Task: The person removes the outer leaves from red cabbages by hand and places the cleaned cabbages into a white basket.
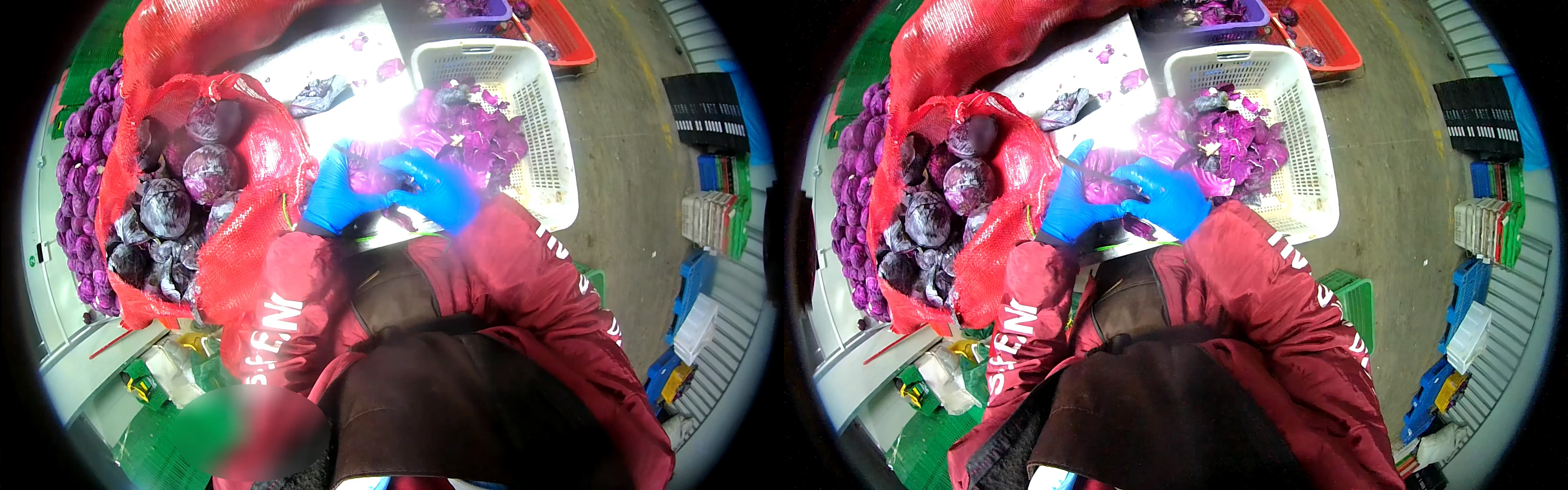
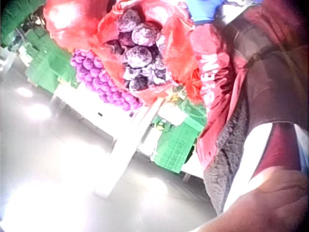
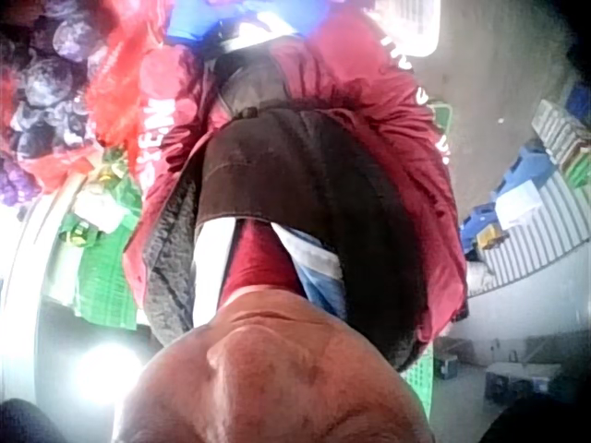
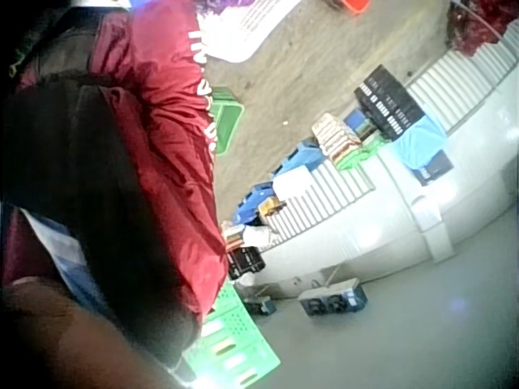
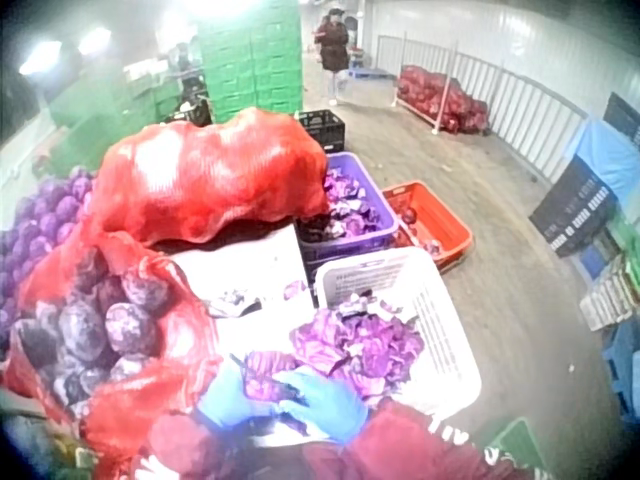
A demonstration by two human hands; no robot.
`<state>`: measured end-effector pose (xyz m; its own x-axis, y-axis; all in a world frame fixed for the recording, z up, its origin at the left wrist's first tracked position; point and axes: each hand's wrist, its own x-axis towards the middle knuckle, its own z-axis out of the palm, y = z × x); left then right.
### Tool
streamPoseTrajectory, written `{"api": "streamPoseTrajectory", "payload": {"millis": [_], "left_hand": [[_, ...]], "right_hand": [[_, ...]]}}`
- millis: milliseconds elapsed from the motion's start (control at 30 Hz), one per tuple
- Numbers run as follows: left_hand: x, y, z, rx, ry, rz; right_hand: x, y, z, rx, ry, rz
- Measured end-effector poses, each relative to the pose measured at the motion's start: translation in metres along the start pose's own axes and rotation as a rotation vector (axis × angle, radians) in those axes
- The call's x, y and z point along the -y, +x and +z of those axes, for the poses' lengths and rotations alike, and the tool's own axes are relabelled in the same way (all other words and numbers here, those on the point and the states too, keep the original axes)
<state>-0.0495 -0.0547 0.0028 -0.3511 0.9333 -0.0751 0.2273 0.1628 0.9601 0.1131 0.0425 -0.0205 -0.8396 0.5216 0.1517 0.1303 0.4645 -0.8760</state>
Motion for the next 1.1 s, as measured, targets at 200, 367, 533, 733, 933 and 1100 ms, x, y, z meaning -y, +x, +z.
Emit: {"api": "streamPoseTrajectory", "payload": {"millis": [200, 367, 533, 733, 933, 1100], "left_hand": [[0.029, 0.002, 0.002, -0.117, -0.093, -0.017], [0.011, 0.001, -0.018, -0.060, -0.626, -0.114], [0.023, -0.015, -0.016, -0.021, -1.421, -0.314], [-0.003, -0.008, 0.009, -0.026, -1.380, -0.252], [0.022, -0.013, 0.016, -0.285, -1.337, -0.296], [0.039, -0.035, 0.014, -0.262, -1.279, -0.258]], "right_hand": [[-0.021, -0.009, -0.006, 0.097, -0.163, -0.133], [-0.052, -0.032, -0.032, -0.243, 0.004, 0.436], [0.015, 0.001, -0.049, -0.460, 0.213, 0.243], [0.067, 0.011, -0.033, -0.236, -0.078, -0.096], [0.077, -0.006, -0.024, -0.081, -0.163, -0.149], [0.055, 0.002, -0.043, -0.377, 0.438, 0.043]]}}
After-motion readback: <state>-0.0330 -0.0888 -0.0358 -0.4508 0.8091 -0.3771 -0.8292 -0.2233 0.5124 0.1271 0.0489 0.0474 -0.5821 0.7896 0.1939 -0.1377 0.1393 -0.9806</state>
